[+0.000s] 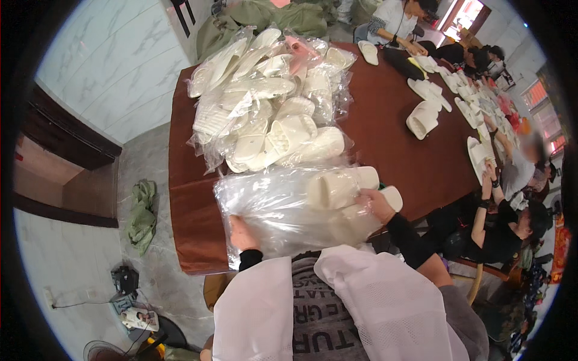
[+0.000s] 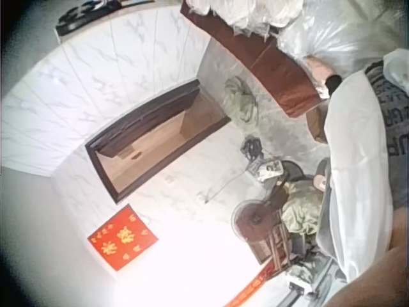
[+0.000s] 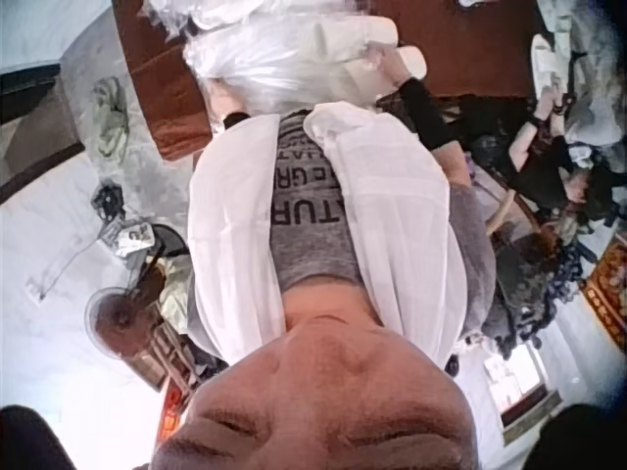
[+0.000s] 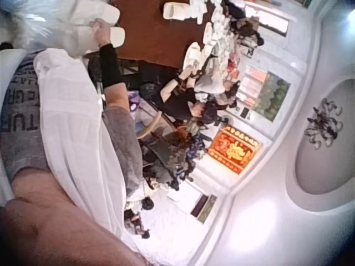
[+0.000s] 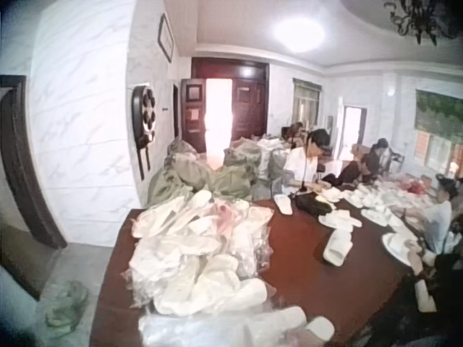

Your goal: Packaging pairs of white and pink slippers into plastic bags at a shared work table.

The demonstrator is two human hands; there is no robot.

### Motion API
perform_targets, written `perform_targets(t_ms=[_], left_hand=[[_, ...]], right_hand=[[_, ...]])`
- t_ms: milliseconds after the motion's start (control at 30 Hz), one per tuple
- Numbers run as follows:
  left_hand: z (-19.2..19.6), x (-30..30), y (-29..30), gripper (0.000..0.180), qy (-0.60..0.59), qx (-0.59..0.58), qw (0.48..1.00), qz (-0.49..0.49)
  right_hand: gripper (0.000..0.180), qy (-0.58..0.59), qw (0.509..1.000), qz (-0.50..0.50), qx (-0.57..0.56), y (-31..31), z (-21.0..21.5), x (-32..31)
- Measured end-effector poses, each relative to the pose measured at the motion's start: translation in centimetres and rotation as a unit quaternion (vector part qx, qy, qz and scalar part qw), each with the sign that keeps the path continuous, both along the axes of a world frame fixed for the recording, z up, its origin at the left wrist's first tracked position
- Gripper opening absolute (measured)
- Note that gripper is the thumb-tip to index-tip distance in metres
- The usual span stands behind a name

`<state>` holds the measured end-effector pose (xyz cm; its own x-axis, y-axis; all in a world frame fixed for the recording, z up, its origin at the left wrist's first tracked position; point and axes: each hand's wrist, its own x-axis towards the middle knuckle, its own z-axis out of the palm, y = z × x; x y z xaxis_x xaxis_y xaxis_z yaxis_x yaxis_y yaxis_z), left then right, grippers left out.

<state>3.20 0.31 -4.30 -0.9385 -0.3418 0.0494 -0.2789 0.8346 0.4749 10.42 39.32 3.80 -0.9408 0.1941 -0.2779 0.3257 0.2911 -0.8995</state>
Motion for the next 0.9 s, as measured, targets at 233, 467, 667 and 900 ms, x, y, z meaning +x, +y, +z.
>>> perform_targets(t_ms=[233, 467, 667, 900], left_hand=[[0.2, -0.9, -0.8, 0.018, 0.047, -0.006, 0.998, 0.043], [-0.3, -0.8, -1.0, 0.017, 0.039, -0.018, 0.998, 0.036], [0.6, -0.7, -1.1, 0.015, 0.056, 0.046, 0.997, 0.02], [7.0, 0.6, -2.3, 0.03, 0.146, 0.009, 0.984, -0.103]], right_hand=[[0.016, 0.099, 0.963, -0.222, 0.12, 12.1, 7.3, 3.6], [0.015, 0.181, 0.98, -0.082, -0.006, -6.9, 19.4, -1.5], [0.026, 0.12, 0.99, 0.073, -0.032, -10.6, -0.2, -4.8], [0.03, 0.069, 0.994, -0.07, -0.057, -2.8, 0.1, -4.0]])
